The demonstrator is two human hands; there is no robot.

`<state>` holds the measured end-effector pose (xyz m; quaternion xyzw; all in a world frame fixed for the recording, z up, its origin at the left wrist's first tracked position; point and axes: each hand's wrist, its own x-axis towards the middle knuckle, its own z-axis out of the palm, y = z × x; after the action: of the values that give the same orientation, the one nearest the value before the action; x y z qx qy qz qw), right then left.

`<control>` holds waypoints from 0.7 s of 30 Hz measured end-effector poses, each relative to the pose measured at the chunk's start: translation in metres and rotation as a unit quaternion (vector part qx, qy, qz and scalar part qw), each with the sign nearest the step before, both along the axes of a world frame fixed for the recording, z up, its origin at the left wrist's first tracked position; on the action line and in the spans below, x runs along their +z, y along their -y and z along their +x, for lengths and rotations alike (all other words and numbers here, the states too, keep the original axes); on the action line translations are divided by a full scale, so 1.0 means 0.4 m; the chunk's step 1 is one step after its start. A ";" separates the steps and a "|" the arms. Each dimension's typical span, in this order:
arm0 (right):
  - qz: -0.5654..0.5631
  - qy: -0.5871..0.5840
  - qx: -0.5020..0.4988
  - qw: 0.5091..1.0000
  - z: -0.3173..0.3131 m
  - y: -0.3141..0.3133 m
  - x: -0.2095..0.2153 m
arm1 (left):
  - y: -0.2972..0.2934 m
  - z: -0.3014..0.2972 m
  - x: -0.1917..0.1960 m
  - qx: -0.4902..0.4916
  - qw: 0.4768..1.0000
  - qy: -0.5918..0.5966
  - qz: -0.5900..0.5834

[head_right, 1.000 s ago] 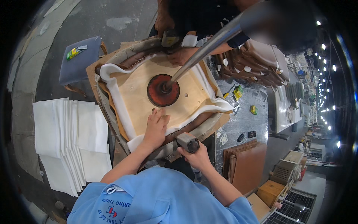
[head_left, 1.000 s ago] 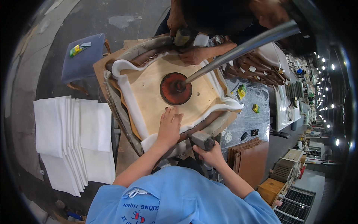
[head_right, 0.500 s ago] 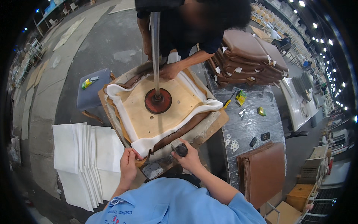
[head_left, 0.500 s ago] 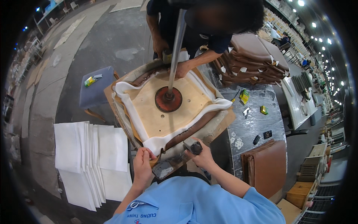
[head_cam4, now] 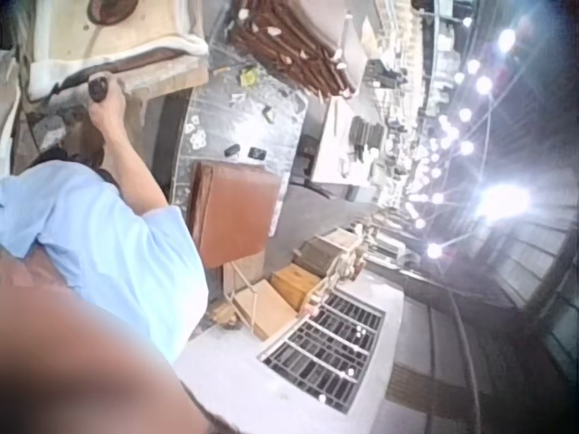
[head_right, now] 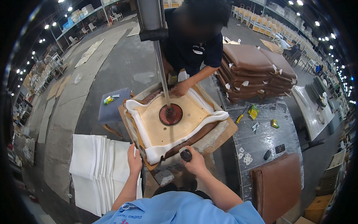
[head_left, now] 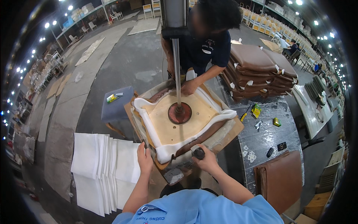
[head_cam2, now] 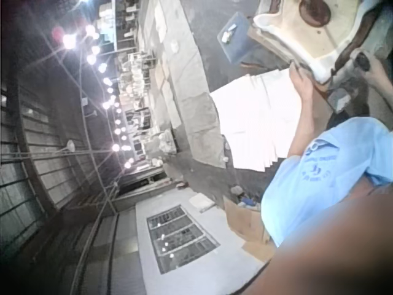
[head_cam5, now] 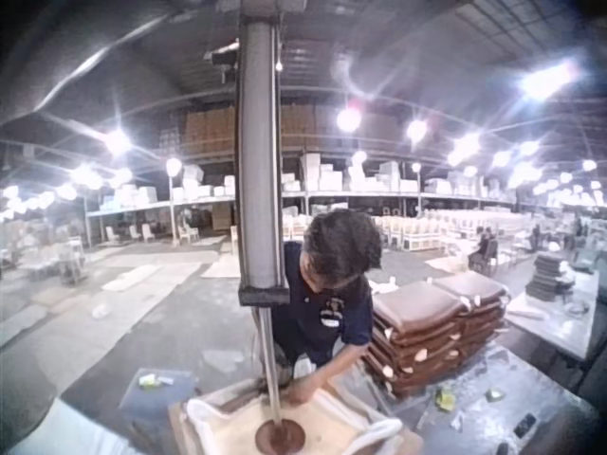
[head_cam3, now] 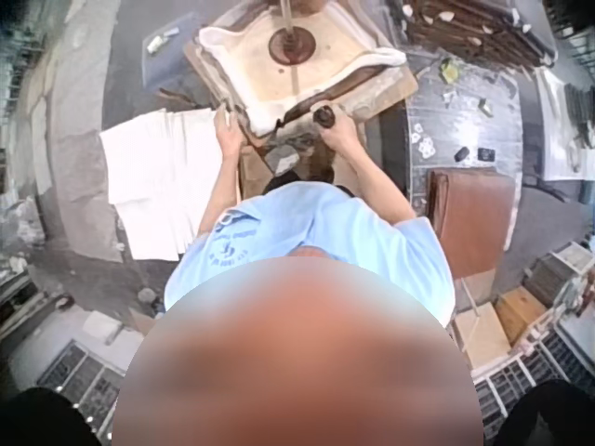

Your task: The person places a white fabric layer over a wooden chair seat base, then uses a pneumatic staple gun to secure the fabric around the perimeter. A coworker assists by holding the seat and applying tension. The process is repeated for multiple seats, with the person retrieving new fabric and repositioning the seat as needed.

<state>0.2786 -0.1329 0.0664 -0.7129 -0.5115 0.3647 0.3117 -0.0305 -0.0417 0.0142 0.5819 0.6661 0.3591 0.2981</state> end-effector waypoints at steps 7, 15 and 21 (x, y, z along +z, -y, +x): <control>-0.007 0.029 -0.030 0.999 0.028 -0.014 0.021 | 0.011 0.064 -0.055 -0.116 0.988 -0.096 -0.028; 0.059 0.018 -0.141 0.988 0.081 -0.016 -0.022 | 0.029 -0.003 -0.011 -0.275 0.935 -0.193 0.116; 0.050 -0.045 -0.166 0.984 0.056 0.048 0.077 | 0.026 0.008 0.013 -0.386 0.906 -0.120 0.123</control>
<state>0.3008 -0.1520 0.0972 -0.7541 -0.3894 0.3137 0.4258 -0.0273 -0.0521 0.0193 0.8641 0.3709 0.2229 0.2571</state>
